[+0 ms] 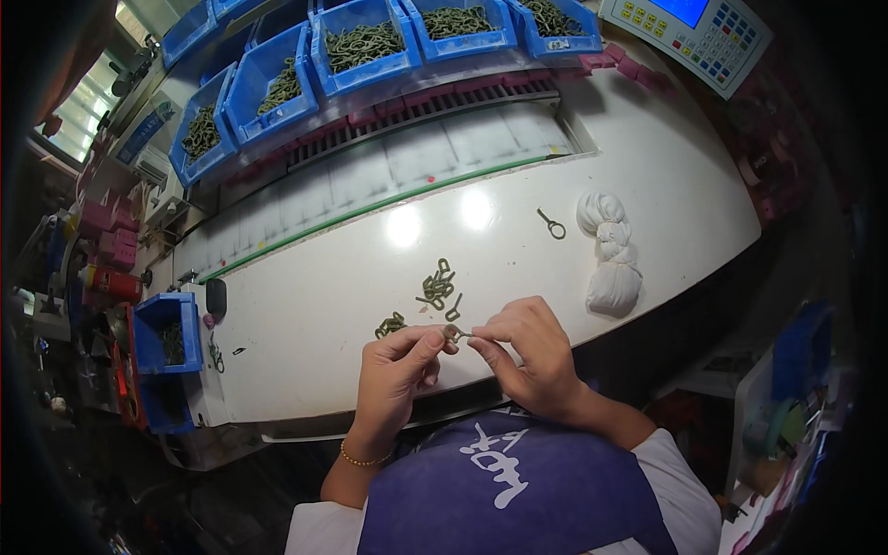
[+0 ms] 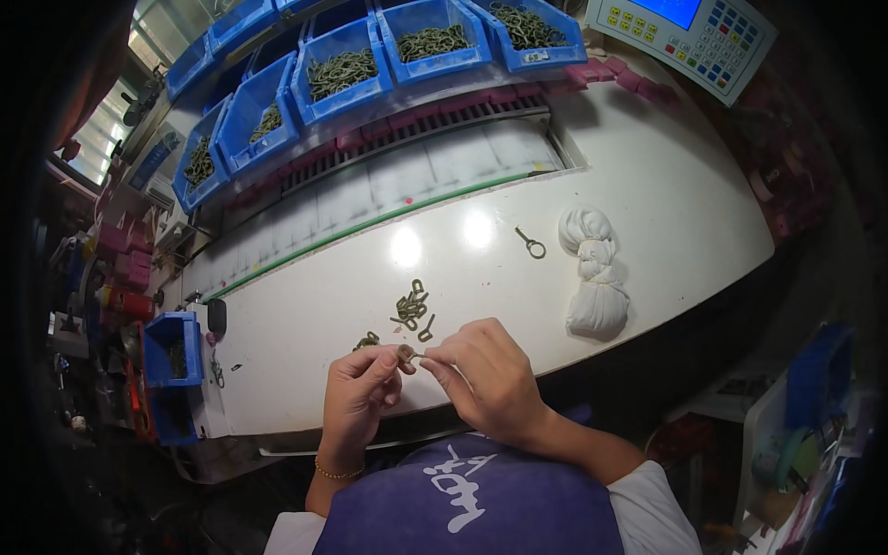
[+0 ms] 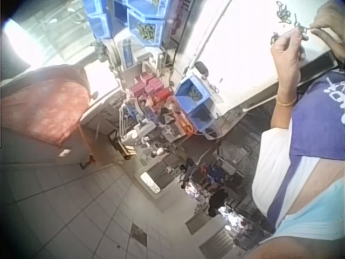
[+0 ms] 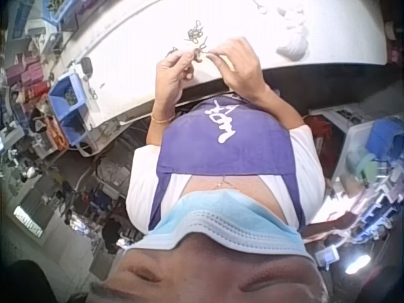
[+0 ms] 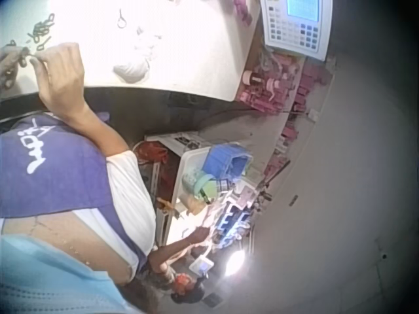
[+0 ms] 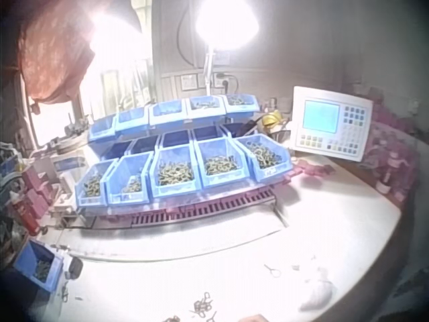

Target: Assembling small green plastic components at a production workbench.

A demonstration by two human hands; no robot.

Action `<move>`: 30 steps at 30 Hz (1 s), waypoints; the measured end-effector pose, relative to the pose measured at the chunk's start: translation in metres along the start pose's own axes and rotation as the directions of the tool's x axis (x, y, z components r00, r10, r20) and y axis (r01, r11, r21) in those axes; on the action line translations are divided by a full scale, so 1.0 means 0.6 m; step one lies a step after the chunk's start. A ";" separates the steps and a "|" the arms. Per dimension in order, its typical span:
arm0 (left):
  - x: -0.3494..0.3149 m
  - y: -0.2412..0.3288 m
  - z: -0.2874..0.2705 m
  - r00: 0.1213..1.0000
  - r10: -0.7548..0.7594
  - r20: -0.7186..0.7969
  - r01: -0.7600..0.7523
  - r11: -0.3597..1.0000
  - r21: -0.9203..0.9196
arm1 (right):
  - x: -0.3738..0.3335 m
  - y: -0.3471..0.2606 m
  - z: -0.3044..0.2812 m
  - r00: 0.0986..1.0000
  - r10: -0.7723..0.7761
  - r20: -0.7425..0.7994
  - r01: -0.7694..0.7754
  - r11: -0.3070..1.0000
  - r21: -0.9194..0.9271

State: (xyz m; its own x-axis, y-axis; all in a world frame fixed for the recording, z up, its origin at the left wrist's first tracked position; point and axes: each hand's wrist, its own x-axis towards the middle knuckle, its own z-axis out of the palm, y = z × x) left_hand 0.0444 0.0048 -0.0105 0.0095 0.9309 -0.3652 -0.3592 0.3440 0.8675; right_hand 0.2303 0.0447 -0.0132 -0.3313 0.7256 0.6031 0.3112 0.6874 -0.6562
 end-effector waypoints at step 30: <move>-0.008 0.009 0.001 1.000 0.016 0.022 -0.017 1.000 0.012 | -0.001 -0.006 -0.001 1.000 -0.003 -0.018 0.003 1.000 0.001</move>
State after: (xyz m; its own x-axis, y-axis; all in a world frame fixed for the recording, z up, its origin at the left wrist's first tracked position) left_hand 0.0432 0.0024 -0.0039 0.0241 0.9389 -0.3434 -0.3482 0.3299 0.8775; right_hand 0.2302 0.0420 -0.0108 -0.3165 0.7238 0.6132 0.3092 0.6898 -0.6547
